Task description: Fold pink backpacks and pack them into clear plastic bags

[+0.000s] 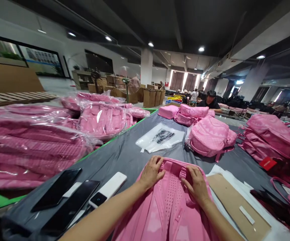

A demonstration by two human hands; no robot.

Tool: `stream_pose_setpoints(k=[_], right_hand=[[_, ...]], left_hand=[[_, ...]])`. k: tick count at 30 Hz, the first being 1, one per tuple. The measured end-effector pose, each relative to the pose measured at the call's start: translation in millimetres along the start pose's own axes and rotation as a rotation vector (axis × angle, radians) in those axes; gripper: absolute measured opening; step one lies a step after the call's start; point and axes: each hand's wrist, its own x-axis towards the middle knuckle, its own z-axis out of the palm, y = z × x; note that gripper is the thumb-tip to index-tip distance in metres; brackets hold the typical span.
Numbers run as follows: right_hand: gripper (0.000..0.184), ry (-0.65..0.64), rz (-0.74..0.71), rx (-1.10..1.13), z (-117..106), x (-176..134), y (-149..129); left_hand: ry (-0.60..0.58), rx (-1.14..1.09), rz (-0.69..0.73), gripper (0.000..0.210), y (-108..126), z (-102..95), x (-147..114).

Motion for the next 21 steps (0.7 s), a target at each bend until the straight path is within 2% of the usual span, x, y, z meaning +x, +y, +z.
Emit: stream_pose_setpoints(k=[4, 6, 8, 10, 12, 15, 18, 21], right_hand=[[0.043, -0.177, -0.024, -0.025, -28, -32, -18], [0.041, -0.279, 0.009, -0.041, -38, -39, -22], [0.037, -0.397, 0.057, -0.061, -42, -35, -23], [0.032, -0.536, 0.115, -0.107, -37, -22, -21], [0.032, -0.646, 0.173, -0.172, -24, -2, -16], [0.038, -0.691, 0.226, -0.257, -1, 25, -8], [0.040, -0.681, 0.243, -0.306, 14, 42, 0], [0.031, -0.668, 0.260, -0.345, 22, 49, 5]], left_hand=[[-0.067, 0.103, 0.123, 0.046, 0, -1.8, -44], [-0.169, 0.133, 0.126, 0.040, 3, -2.0, -58], [-0.297, 0.144, 0.099, 0.034, 4, -0.3, -58], [-0.407, 0.142, 0.056, 0.028, 3, 5.6, -43], [-0.472, 0.139, 0.009, 0.022, -2, 15.2, -15], [-0.518, 0.143, -0.068, 0.021, -9, 25.0, 33], [-0.596, 0.144, -0.148, 0.038, -3, 18.1, 60], [-0.629, 0.133, -0.189, 0.074, 20, 10.3, 49]])
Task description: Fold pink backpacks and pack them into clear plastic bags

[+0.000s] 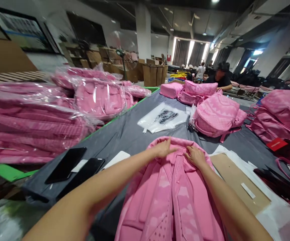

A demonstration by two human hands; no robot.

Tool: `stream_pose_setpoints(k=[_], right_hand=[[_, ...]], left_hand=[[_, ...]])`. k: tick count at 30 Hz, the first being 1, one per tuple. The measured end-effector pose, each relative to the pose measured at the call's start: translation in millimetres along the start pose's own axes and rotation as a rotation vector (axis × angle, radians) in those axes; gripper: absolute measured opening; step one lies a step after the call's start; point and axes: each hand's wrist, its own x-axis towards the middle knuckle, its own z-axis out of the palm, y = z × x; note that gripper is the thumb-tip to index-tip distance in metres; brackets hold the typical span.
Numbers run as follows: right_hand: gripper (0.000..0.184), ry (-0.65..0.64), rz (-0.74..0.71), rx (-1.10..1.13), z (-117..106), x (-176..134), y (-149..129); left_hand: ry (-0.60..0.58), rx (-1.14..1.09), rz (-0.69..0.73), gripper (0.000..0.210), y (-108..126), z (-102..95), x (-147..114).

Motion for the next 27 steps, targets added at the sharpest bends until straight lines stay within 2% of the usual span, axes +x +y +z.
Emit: stream_pose_setpoints(k=[3, 5, 6, 10, 13, 17, 21, 24, 27], right_hand=[[0.032, 0.034, 0.018, -0.024, 5, 6, -4], [0.034, 0.059, 0.016, -0.036, 8, 6, -8], [0.035, 0.069, 0.010, -0.041, 9, 5, -10], [0.046, 0.129, -0.030, -0.054, -3, 4, -3], [0.048, 0.134, 0.017, -0.058, -21, 17, 20], [0.026, -0.063, 0.066, -0.042, -30, 55, 58], [0.020, -0.183, 0.055, -0.018, -12, 85, 77], [0.023, -0.156, 0.094, -0.024, 0, 91, 76], [0.034, -0.046, 0.109, -0.052, 0, 78, 64]], left_hand=[[-0.099, -0.036, -0.008, 0.104, 25, 23.0, -20], [-0.133, -0.047, 0.000, 0.114, 34, 40.8, -24], [-0.110, -0.056, 0.010, 0.116, 36, 48.2, -23], [0.089, -0.176, 0.039, 0.108, 27, 67.0, -16], [0.154, -0.236, 0.036, 0.109, 19, 76.1, -16], [0.233, -0.230, 0.077, 0.093, 12, 89.3, -18], [0.403, -0.118, 0.181, 0.074, 4, 103.0, -9], [0.392, -0.063, 0.170, 0.072, 2, 107.6, 8], [0.345, -0.053, 0.122, 0.077, 6, 105.0, 19]])
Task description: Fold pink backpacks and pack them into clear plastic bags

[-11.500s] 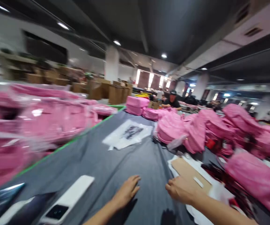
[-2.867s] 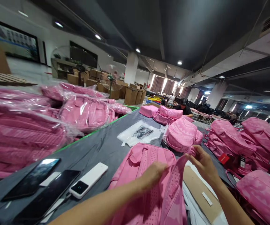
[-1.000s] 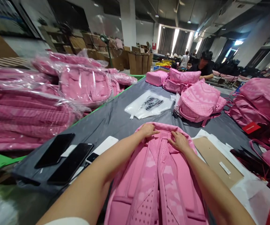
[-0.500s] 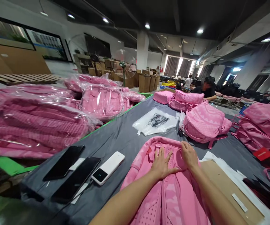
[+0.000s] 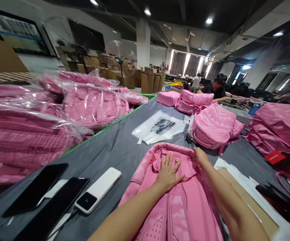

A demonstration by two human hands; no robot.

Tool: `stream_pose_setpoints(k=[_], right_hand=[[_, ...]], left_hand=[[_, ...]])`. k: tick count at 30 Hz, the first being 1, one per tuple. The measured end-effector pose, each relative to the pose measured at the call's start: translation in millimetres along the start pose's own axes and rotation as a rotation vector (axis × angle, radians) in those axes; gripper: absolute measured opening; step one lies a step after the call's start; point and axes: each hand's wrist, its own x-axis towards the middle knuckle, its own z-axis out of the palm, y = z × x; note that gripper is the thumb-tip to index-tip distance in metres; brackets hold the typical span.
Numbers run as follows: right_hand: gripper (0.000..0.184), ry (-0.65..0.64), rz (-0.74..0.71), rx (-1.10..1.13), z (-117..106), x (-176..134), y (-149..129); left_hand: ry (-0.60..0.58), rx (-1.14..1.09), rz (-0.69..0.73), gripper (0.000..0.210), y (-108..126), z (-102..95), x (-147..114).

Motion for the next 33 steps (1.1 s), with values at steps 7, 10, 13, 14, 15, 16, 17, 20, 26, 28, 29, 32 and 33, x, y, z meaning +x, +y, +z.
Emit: stream_pose_setpoints(k=[7, 10, 13, 14, 15, 16, 17, 20, 26, 28, 29, 32, 33], right_hand=[[0.035, 0.177, -0.267, 0.030, -17, -114, -43], [0.044, 0.223, -0.600, 0.132, -16, -181, -76], [0.047, 0.114, -0.689, 0.161, -2, -208, -104], [0.046, 0.090, -0.645, 0.158, 5, -206, -108], [0.046, 0.087, -0.590, 0.158, 13, -202, -111], [0.045, 0.097, -0.539, 0.163, 21, -195, -111], [0.043, 0.110, -0.506, 0.173, 29, -189, -111], [0.043, 0.138, -0.476, 0.197, 51, -178, -110], [0.042, 0.278, -0.402, 0.387, 69, -174, -109], [0.041, 0.303, -0.267, 0.545, 64, -170, -107], [0.041, 0.302, -0.191, 0.617, 59, -168, -107], [0.039, 0.349, -0.211, 0.718, 36, -176, -110], [0.036, 0.371, -0.368, 0.704, 26, -184, -112]], left_hand=[[0.136, -0.137, -0.055, 0.060, 2, -3.6, 9], [0.158, -0.195, -0.108, 0.054, -3, -3.8, 17], [0.131, -0.259, -0.086, 0.051, -7, -12.9, 19], [0.108, -0.281, -0.050, 0.049, -7, -19.4, 14], [0.076, -0.302, -0.002, 0.048, -5, -27.8, 5], [0.038, -0.324, 0.051, 0.046, -3, -38.0, -7], [-0.012, -0.349, 0.123, 0.043, 0, -49.5, -22], [-0.252, -0.402, 0.481, 0.039, 11, -81.6, -70], [-0.431, -0.173, 0.897, 0.029, 19, -65.7, -102], [-0.440, -0.139, 0.884, 0.028, 14, -47.8, -101], [-0.437, -0.126, 0.869, 0.028, 12, -41.1, -101], [-0.361, -0.087, 0.765, 0.023, 12, -33.7, -105], [-0.317, -0.068, 0.690, 0.019, 14, -34.8, -106]])
